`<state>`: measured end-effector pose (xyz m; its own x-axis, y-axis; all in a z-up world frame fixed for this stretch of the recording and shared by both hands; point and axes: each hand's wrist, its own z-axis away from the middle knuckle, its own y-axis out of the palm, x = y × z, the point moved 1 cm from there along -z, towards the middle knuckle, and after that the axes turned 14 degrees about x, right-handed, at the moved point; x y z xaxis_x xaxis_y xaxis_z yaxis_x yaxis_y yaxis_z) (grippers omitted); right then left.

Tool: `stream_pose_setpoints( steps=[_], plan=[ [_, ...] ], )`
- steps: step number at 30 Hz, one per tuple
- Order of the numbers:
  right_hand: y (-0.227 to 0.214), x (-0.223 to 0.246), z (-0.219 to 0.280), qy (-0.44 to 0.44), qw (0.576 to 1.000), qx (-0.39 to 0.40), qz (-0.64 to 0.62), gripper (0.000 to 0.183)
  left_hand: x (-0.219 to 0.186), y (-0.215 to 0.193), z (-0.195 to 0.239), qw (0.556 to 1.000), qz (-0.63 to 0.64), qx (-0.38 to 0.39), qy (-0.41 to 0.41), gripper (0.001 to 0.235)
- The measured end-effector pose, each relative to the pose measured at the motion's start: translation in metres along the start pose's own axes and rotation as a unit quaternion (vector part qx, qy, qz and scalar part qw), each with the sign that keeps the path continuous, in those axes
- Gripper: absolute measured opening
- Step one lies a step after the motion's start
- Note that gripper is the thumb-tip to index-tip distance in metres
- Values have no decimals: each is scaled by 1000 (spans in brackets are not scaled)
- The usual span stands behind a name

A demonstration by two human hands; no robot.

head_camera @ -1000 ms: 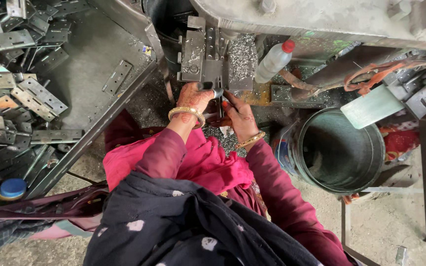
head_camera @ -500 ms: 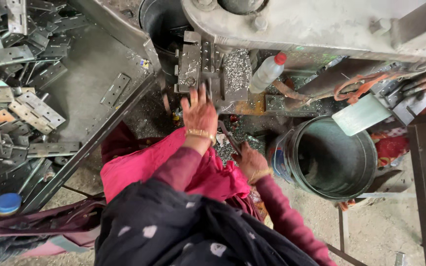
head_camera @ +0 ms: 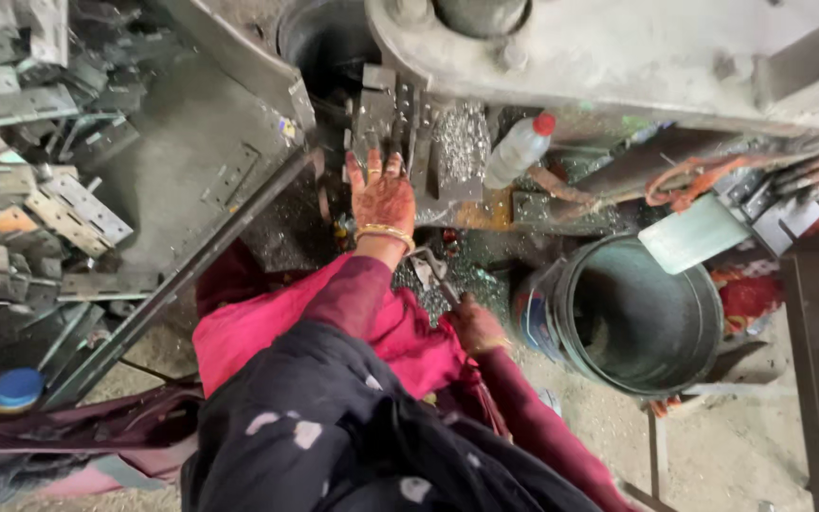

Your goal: The person positions metal brackets one by one into a press machine, pressing down with their hands to secure or shape them before placing them into a bin.

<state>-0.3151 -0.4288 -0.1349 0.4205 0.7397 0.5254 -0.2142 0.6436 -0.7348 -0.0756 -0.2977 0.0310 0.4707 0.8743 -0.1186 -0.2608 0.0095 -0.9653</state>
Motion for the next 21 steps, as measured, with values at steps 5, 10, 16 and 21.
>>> stream_pose_setpoints(
  steps=[5,10,16,21],
  plan=[
    [-3,-3,3,28,998,4,57,31,-9,-3,-9,997,-81,-6,-19,42],
    [6,-2,-7,-23,999,-7,-43,41,-5,-6,-17,1000,-26,-8,-8,43],
    [13,-24,-12,31,999,-8,33,39,-8,-3,-33,998,-60,2,-24,41],
    [17,-4,-9,26,998,23,-45,38,-4,-4,-21,999,-25,21,-17,47]
  ],
)
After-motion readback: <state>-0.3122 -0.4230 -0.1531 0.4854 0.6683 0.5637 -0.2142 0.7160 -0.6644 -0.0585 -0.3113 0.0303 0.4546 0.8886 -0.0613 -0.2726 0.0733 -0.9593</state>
